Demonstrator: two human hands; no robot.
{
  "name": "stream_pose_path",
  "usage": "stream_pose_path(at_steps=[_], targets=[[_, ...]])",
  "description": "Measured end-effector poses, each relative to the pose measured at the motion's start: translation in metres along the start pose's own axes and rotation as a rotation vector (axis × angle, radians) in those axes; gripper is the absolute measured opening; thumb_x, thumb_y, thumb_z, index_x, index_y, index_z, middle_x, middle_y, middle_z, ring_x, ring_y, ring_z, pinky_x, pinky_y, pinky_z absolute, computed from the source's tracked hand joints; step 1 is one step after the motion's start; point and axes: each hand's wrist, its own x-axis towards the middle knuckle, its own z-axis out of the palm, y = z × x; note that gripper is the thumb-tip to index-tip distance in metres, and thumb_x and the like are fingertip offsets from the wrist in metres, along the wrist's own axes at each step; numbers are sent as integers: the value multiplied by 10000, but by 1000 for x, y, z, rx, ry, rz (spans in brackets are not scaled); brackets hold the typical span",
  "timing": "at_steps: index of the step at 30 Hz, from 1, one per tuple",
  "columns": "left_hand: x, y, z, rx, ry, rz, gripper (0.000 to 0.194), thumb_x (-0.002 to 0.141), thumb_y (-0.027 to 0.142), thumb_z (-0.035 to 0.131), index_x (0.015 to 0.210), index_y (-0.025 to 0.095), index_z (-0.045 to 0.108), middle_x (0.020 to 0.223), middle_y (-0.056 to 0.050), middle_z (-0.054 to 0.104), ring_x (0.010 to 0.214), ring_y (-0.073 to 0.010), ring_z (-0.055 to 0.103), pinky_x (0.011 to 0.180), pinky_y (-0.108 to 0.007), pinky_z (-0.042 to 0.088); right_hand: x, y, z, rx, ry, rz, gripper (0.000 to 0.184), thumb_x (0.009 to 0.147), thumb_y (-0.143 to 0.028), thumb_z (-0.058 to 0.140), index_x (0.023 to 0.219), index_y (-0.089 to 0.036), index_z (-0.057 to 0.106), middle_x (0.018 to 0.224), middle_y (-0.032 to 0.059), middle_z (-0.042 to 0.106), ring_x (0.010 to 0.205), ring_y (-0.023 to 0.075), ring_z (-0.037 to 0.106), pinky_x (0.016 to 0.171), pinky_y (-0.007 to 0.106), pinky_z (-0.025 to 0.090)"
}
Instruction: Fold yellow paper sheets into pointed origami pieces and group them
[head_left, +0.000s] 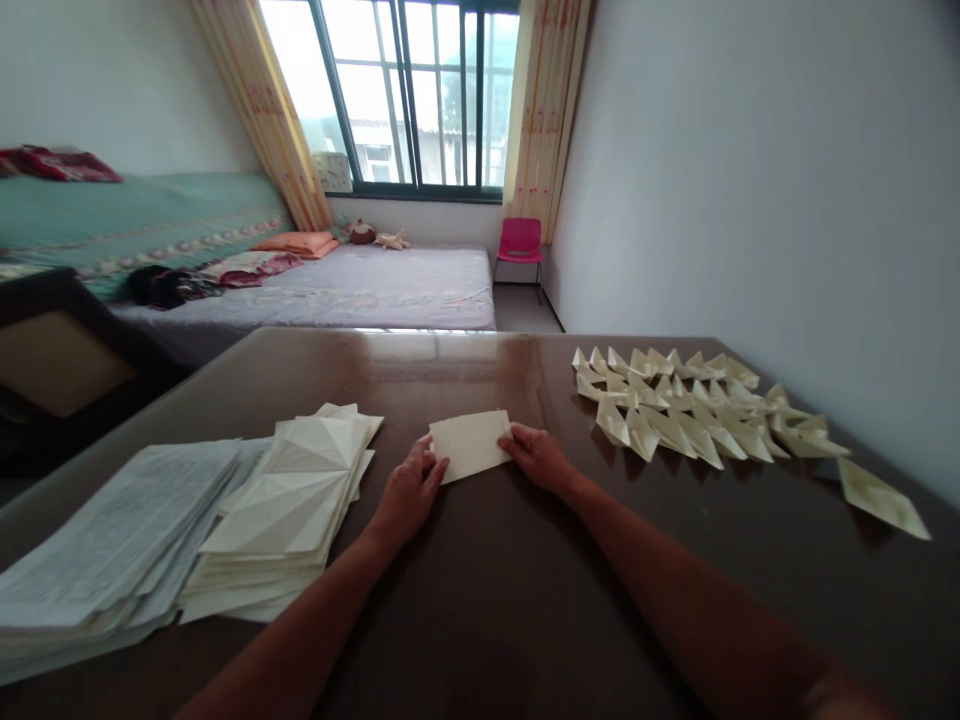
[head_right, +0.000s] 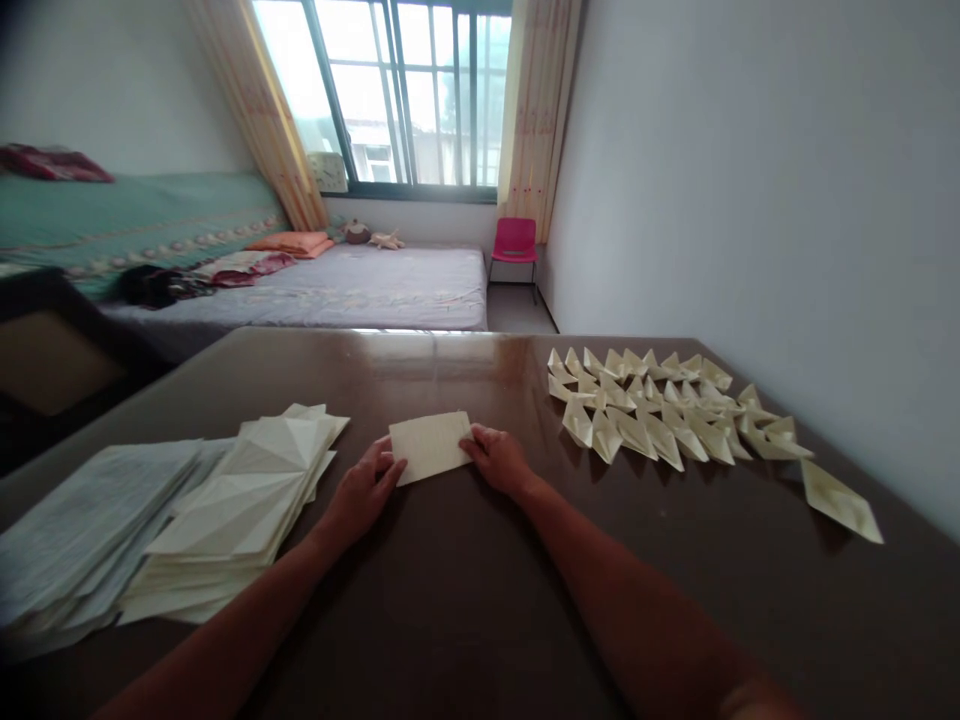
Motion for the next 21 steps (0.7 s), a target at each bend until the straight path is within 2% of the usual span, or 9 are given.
stream_pose_path(at_steps=[1, 3, 6, 9, 11, 13, 15, 18, 21], targets=[[1, -1, 1, 13, 12, 3, 487, 898, 362, 452, 1325, 133, 400, 822, -22, 674, 756, -182, 641, 744, -302, 484, 0, -1, 1, -44, 24, 19, 257, 880, -410, 520, 1026, -222, 617, 760, 6, 670, 697, 165, 600, 629, 240, 421], [1, -2, 1, 56, 29, 23, 584, 895, 326, 457, 1414, 126, 279, 786, -8, 653, 720, -174, 626, 733, -301, 479, 0, -2, 2, -91, 45, 58, 381, 860, -400, 550, 1197, -222, 537, 750, 0, 666, 680, 170, 606, 620, 243, 408], [1, -3, 1, 154, 48, 63, 634, 893, 288, 458, 1461, 153, 210, 772, 4, 621, 702, -162, 596, 712, -288, 475, -1, -4, 3, -116, 56, 80, 525, 855, -401, 556, 1339, -234, 435, 738, -16, 657, 665, 167, 607, 595, 244, 393], [-1, -1, 1, 314, 42, 92, 517, 895, 267, 456, 1404, 234, 372, 826, -8, 617, 763, -162, 586, 710, -278, 468, -2, -4, 4, -145, 64, 42, 483, 857, -400, 551, 1319, -289, 470, 772, -27, 654, 658, 148, 597, 581, 235, 389], [-2, 2, 1, 415, 21, 120, 397, 906, 254, 439, 1295, 272, 516, 866, -22, 625, 851, -177, 579, 730, -284, 465, -2, -4, 5, -161, 84, 25, 470, 859, -400, 547, 1313, -301, 480, 780, -28, 651, 650, 141, 589, 569, 233, 387], [-3, 4, 1, 494, -3, 156, 333, 913, 244, 431, 1199, 283, 596, 868, -32, 629, 922, -194, 559, 748, -293, 461, -3, -3, 6, -176, 112, 23, 483, 866, -399, 539, 1332, -302, 462, 788, -23, 649, 653, 142, 586, 559, 234, 384], [-2, 6, 1, 571, -21, 172, 312, 908, 241, 444, 1159, 284, 625, 834, -40, 624, 936, -209, 541, 742, -302, 461, -3, -3, 6, -197, 119, 10, 439, 875, -387, 528, 1304, -303, 497, 814, -14, 647, 667, 142, 585, 568, 236, 389], [-1, 7, 0, 664, -31, 181, 283, 899, 257, 474, 1116, 288, 652, 817, -52, 612, 910, -229, 533, 741, -337, 467, -4, -4, 5, -243, 69, -27, 272, 893, -360, 506, 1125, -300, 634, 882, 5, 638, 694, 133, 586, 603, 238, 399], [-3, 10, -1, 673, 12, 260, 268, 890, 230, 493, 1085, 280, 670, 948, -77, 619, 997, -246, 531, 826, -388, 469, -3, -4, 4, -262, 40, -33, 231, 896, -353, 505, 1036, -285, 675, 910, 15, 626, 696, 125, 584, 608, 236, 400]])
